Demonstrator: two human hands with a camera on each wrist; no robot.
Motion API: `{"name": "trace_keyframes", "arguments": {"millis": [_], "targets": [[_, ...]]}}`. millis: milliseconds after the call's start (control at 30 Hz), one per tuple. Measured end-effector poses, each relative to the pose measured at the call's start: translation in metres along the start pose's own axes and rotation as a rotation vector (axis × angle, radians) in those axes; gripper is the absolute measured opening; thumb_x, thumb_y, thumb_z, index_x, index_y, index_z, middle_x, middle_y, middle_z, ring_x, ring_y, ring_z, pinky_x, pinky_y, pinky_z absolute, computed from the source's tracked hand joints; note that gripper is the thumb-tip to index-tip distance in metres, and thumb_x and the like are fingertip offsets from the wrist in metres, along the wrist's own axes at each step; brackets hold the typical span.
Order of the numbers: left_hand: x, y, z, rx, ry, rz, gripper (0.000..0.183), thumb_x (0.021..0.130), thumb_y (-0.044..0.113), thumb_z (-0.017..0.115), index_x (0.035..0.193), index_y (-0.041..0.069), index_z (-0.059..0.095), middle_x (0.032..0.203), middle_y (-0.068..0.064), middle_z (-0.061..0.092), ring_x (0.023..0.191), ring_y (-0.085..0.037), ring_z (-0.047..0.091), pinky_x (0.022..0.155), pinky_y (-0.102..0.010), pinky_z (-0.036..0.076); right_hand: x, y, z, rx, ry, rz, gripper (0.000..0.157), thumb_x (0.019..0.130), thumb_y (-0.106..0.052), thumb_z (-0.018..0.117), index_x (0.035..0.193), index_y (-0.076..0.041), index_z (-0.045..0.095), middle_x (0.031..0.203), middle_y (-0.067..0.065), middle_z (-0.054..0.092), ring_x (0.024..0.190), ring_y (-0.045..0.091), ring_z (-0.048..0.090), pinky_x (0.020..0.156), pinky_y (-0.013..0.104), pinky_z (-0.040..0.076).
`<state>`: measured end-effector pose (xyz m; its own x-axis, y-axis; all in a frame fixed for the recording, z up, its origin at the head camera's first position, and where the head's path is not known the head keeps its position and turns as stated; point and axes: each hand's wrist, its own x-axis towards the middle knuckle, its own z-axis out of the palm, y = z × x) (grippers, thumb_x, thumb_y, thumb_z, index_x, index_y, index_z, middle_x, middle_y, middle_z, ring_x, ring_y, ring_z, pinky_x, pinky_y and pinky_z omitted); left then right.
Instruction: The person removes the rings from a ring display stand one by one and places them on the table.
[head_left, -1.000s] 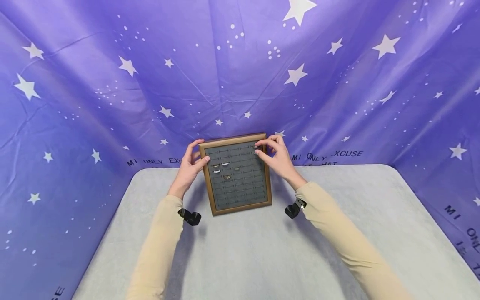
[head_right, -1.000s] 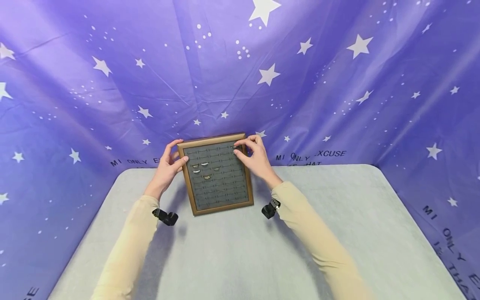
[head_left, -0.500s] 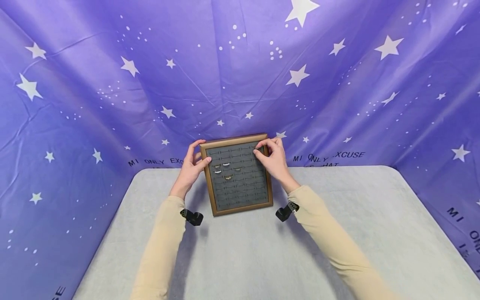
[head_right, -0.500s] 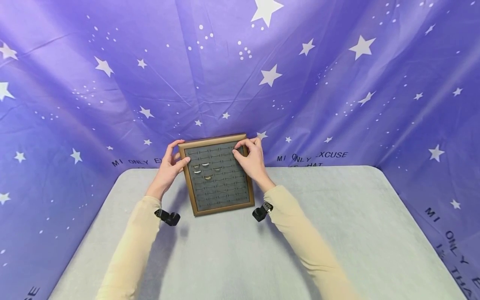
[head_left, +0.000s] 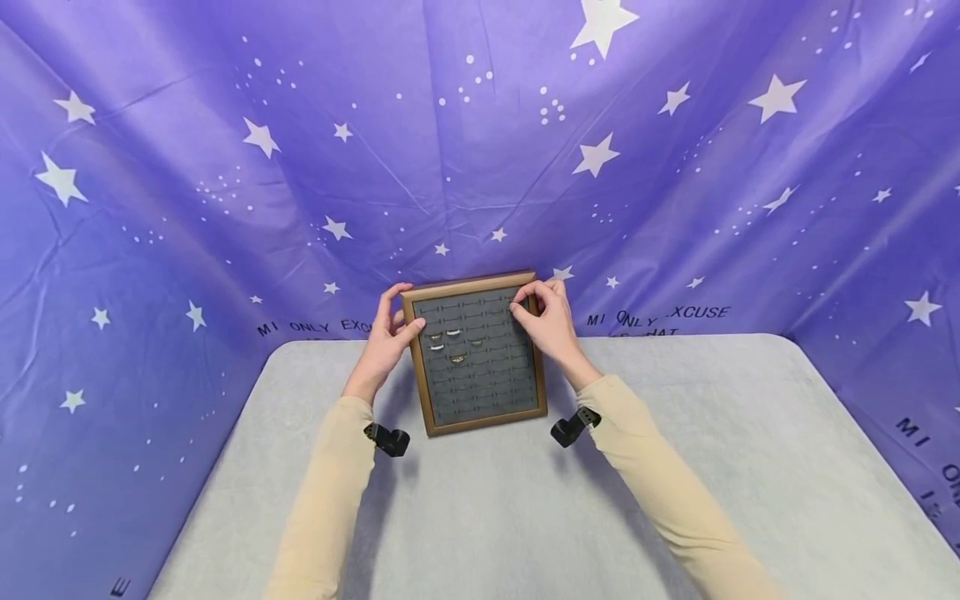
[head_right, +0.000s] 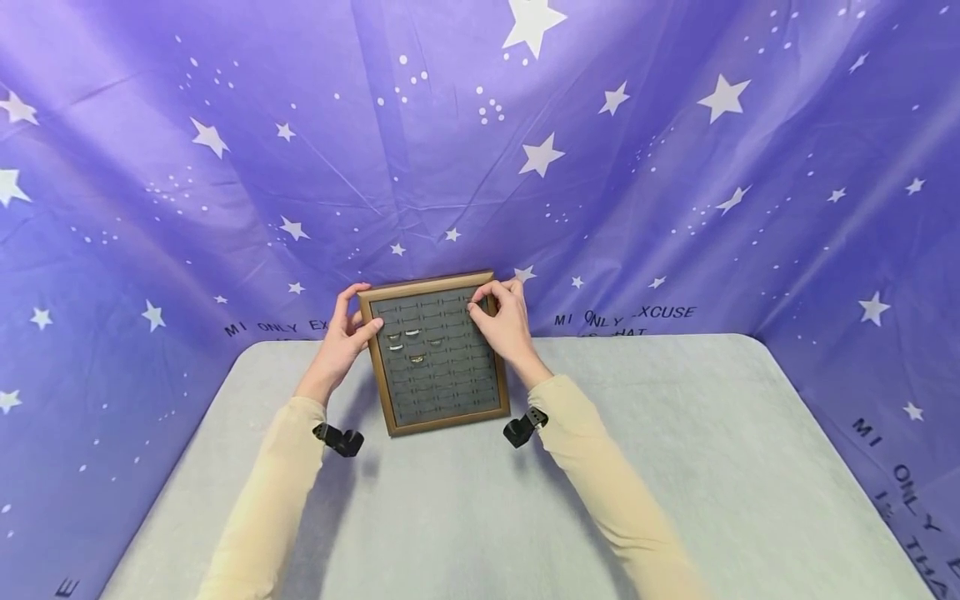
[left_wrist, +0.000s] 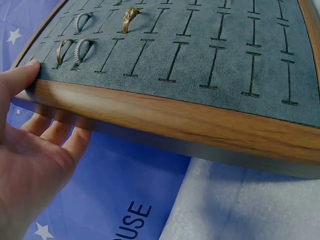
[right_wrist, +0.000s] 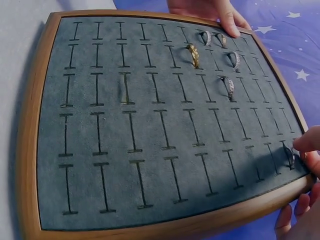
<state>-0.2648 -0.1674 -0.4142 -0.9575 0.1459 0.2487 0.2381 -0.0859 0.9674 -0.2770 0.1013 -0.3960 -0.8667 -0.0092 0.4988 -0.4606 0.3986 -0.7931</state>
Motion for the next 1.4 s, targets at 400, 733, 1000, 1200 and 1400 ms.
{"name": "trace_keyframes", "arguments": {"millis": [400,733,1000,1200,1400], "targets": [[-0.009,0.020,0.010,-0.025,-0.027,-0.028,0.057,0.096,-0.007,0.051,0.144,0.008,0.025,0.110,-0.014,0.059,0.089,-0.017,0.062,0.075,-0.031,0.051,-0.001,-0.004,-0.016,-0.030,-0.148,0.047,0.006,0.087,-0.005,0.067,0.092,-0.003,0.065,0.087,0.008,0.037,0.082,0.023,0.037,0.068,0.031,0.030],[-0.004,-0.006,0.003,-0.012,0.005,-0.016,0.057,0.095,-0.008,0.052,0.144,0.013,0.030,0.117,-0.021,0.057,0.090,-0.017,0.063,0.074,-0.031,0.052,-0.003,-0.005,-0.021,0.009,-0.185,0.067,0.005,0.086,-0.003,0.065,0.090,-0.001,0.064,0.093,0.010,0.040,0.086,0.026,0.040,0.071,0.030,0.032],[-0.003,-0.004,0.000,-0.007,0.019,-0.014,0.058,0.096,-0.004,0.055,0.145,0.016,0.031,0.121,-0.025,0.055,0.092,-0.018,0.063,0.075,-0.032,0.053,-0.005,-0.009,-0.029,0.017,-0.234,0.083,0.010,0.084,-0.007,0.062,0.090,0.000,0.062,0.099,0.011,0.047,0.088,0.021,0.048,0.075,0.029,0.041],[-0.003,-0.003,-0.001,0.006,0.019,-0.014,0.057,0.096,-0.001,0.056,0.145,0.018,0.032,0.122,-0.025,0.055,0.094,-0.020,0.063,0.077,-0.034,0.053,-0.009,-0.006,-0.034,0.038,-0.222,0.061,0.009,0.084,-0.004,0.062,0.090,0.003,0.061,0.097,0.014,0.053,0.085,0.020,0.053,0.077,0.033,0.043],[-0.003,-0.003,0.000,0.018,0.025,-0.015,0.056,0.096,0.000,0.056,0.144,0.019,0.033,0.122,-0.025,0.056,0.094,-0.021,0.063,0.077,-0.035,0.053,-0.018,0.002,-0.038,0.080,-0.201,0.075,0.009,0.086,-0.001,0.062,0.092,0.005,0.060,0.093,0.016,0.059,0.083,0.019,0.054,0.074,0.032,0.043]]}}
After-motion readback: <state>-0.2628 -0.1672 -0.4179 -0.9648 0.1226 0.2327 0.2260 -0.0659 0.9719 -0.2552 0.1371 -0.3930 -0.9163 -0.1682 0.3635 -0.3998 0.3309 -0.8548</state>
